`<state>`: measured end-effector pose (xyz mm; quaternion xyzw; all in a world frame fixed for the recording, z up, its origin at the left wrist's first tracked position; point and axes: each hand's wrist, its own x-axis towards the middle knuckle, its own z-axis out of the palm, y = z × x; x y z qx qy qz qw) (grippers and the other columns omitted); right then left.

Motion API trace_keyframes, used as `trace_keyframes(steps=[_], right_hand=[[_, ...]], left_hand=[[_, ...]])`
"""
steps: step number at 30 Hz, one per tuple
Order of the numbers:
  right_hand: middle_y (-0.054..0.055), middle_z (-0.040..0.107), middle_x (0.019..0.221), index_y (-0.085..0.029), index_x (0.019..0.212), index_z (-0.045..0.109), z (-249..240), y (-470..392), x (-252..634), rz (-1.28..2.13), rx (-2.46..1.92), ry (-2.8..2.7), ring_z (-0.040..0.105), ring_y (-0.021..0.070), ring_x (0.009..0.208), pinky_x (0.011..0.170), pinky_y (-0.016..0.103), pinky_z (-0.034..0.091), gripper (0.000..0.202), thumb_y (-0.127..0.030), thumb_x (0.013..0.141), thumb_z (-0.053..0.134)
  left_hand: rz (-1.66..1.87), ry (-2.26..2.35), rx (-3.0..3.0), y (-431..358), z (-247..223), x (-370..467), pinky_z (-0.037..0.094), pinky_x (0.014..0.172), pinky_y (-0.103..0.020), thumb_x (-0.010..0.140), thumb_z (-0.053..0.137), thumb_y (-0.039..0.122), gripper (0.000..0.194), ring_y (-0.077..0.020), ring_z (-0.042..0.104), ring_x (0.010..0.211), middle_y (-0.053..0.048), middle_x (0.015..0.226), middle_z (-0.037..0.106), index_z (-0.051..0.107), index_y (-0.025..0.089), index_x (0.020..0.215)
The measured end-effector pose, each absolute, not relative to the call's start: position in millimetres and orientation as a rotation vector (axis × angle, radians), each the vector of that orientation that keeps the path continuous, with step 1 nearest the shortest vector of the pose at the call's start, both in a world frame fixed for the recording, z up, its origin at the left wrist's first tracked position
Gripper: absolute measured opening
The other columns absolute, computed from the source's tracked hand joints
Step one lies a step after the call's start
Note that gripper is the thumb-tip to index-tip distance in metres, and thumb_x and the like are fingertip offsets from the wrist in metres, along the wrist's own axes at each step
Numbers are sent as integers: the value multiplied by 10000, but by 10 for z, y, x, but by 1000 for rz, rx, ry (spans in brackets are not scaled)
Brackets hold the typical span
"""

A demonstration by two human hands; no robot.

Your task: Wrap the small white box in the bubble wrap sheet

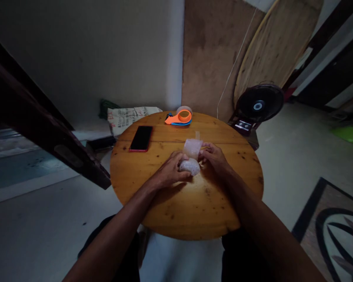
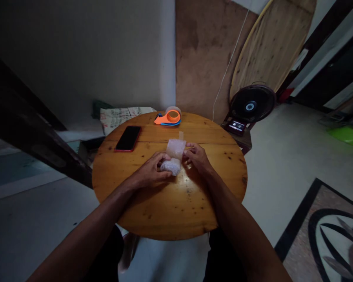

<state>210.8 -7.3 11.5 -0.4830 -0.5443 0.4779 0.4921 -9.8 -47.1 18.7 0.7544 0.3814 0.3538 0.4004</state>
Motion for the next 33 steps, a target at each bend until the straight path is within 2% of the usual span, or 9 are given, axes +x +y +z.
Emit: trace_keyframes(steps=[3, 6, 10, 15, 20, 24, 27, 29, 33], right_hand=[[-11, 656, 689, -209, 798, 594, 172, -98, 2122, 1120, -1135, -1277, 601, 131, 602, 508, 241, 456, 261, -395, 687, 740], [15, 666, 704, -199, 703, 621, 255, -143, 2137, 1252, -1040, -1359, 611, 147, 629, 551, 269, 461, 255, -438, 715, 710], [28, 675, 729, -194, 743, 661, 295, -196, 2106, 1378, -1044, -1465, 606, 151, 613, 531, 268, 445, 275, -468, 742, 687], [-40, 540, 554, -198, 741, 609, 257, -215, 2051, 1164, -1155, -1567, 457, 98, 488, 485, 238, 355, 277, -468, 785, 648], [-12, 623, 816, -212, 969, 625, 192, -207, 2001, 968, -1199, -1723, 538, 132, 661, 621, 275, 440, 356, -403, 687, 730], [-4, 628, 755, -206, 812, 633, 101, -164, 2001, 827, -1266, -1698, 541, 156, 662, 616, 282, 421, 150, -312, 706, 647], [-7, 596, 669, -199, 681, 599, 83, -127, 2056, 726, -1322, -1628, 521, 158, 634, 587, 272, 396, 80, -270, 709, 575], [-8, 587, 665, -190, 674, 597, 96, -112, 2095, 663, -1356, -1603, 517, 157, 642, 588, 264, 391, 93, -262, 710, 550], [5, 618, 720, -172, 743, 614, 98, -89, 2116, 632, -1360, -1565, 553, 163, 688, 628, 267, 421, 119, -255, 699, 541]], left_hand=[[851, 932, 1802, -497, 253, -110, 454, 905, -342, 673, 740, 296, 344, -232, 544, 1058, -65, 1149, 564, 621, 194, 979], [827, 909, 1624, -505, 295, -114, 470, 874, -348, 698, 692, 277, 424, -223, 583, 1022, -72, 1177, 596, 600, 204, 1106], [854, 889, 1403, -467, 272, -109, 471, 873, -345, 700, 633, 222, 572, -223, 604, 1027, -86, 1155, 647, 531, 186, 1262], [904, 893, 1304, -410, 213, -99, 473, 895, -356, 721, 635, 263, 528, -249, 608, 1061, -109, 1168, 664, 589, 144, 1233], [950, 803, 1338, -421, 191, -73, 470, 945, -377, 725, 687, 329, 593, -269, 605, 1109, -114, 1164, 677, 581, 153, 1281], [982, 812, 1321, -436, 187, -60, 495, 899, -363, 700, 724, 338, 653, -266, 630, 1060, -141, 1185, 669, 569, 125, 1297], [1007, 880, 1341, -399, 182, -87, 513, 857, -345, 732, 683, 347, 521, -244, 651, 983, -118, 1091, 702, 633, 121, 1199], [1045, 1011, 1403, -358, 170, -118, 514, 855, -341, 760, 646, 345, 447, -233, 648, 963, -109, 1048, 706, 656, 117, 1144], [1142, 1343, 1587, -319, 154, -144, 516, 827, -342, 768, 648, 425, 547, -224, 624, 962, -135, 1166, 638, 607, 120, 1221]])
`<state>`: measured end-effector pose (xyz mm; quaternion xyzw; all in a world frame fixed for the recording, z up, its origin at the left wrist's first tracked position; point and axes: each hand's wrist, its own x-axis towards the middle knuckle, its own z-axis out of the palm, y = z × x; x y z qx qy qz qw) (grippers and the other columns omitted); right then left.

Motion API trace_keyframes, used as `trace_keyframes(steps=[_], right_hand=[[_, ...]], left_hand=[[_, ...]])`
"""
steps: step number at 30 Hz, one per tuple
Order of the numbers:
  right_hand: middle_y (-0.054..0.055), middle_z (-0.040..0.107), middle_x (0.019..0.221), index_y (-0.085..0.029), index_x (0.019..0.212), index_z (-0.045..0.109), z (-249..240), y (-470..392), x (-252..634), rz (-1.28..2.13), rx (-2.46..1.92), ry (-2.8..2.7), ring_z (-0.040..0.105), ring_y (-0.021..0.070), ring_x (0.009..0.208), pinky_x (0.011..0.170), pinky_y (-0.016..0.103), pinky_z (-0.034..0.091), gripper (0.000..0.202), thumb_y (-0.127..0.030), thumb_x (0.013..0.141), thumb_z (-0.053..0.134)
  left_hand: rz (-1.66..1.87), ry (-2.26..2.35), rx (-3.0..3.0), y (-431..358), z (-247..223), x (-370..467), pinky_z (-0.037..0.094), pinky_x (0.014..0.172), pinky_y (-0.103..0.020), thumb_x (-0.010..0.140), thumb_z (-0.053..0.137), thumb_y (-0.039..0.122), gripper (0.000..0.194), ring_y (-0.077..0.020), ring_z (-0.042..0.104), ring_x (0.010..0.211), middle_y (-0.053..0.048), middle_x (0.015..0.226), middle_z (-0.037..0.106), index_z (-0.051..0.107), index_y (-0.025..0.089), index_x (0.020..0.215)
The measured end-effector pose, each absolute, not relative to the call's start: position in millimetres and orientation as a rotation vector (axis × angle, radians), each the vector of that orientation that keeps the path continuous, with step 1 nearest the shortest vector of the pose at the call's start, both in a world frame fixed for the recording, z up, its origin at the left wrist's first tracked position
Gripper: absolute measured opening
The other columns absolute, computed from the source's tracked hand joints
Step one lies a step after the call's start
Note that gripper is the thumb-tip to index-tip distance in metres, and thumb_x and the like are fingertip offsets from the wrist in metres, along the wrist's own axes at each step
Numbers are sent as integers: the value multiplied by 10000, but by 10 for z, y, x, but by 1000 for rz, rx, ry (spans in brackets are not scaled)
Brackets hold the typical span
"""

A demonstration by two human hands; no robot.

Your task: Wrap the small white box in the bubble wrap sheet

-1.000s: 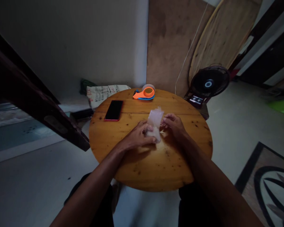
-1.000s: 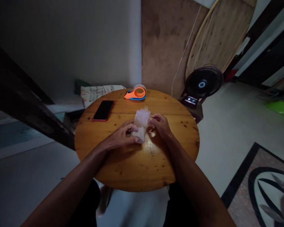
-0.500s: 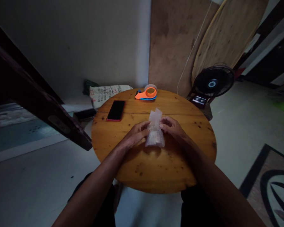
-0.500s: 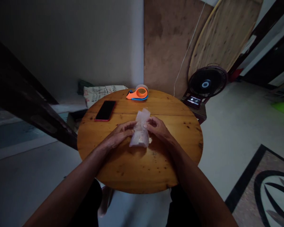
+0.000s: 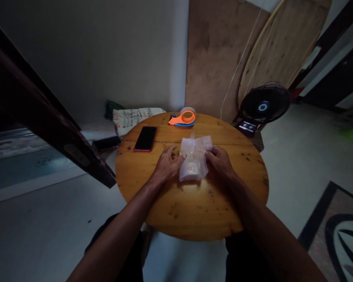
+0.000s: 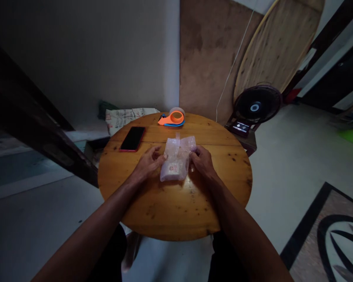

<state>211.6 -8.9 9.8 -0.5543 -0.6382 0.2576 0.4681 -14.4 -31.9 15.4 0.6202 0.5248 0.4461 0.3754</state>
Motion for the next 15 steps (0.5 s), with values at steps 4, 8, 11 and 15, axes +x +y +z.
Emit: trace_keyframes(steps=[4, 8, 11, 15], right_hand=[[19, 649, 782, -170, 897, 619, 53, -59, 2102, 706, -1302, -1506, 589, 175, 703, 655, 288, 450, 241, -271, 690, 550], [18, 643, 751, -178, 786, 626, 47, -48, 2125, 616, -1329, -1545, 582, 179, 721, 682, 296, 447, 162, -283, 703, 534], [11, 633, 717, -179, 745, 628, 52, -40, 2154, 571, -1341, -1562, 570, 172, 697, 679, 294, 438, 153, -278, 704, 519], [4, 617, 677, -183, 708, 604, 32, -18, 2195, 573, -1377, -1516, 557, 167, 661, 644, 285, 425, 133, -266, 680, 504]], left_hand=[[1063, 1407, 1788, -364, 163, -82, 509, 803, -324, 701, 710, 474, 594, -219, 608, 948, -115, 1110, 631, 639, 145, 1189], [989, 1387, 1799, -348, 113, -66, 482, 710, -268, 733, 648, 334, 313, -167, 611, 787, -39, 868, 677, 705, 157, 985], [1045, 1327, 1671, -261, 57, -154, 443, 604, -229, 764, 557, 283, 194, -133, 578, 663, -12, 723, 654, 686, 139, 786], [1163, 1457, 1582, -157, 55, -331, 416, 568, -212, 738, 543, 238, 147, -121, 544, 634, 3, 683, 615, 651, 138, 738]])
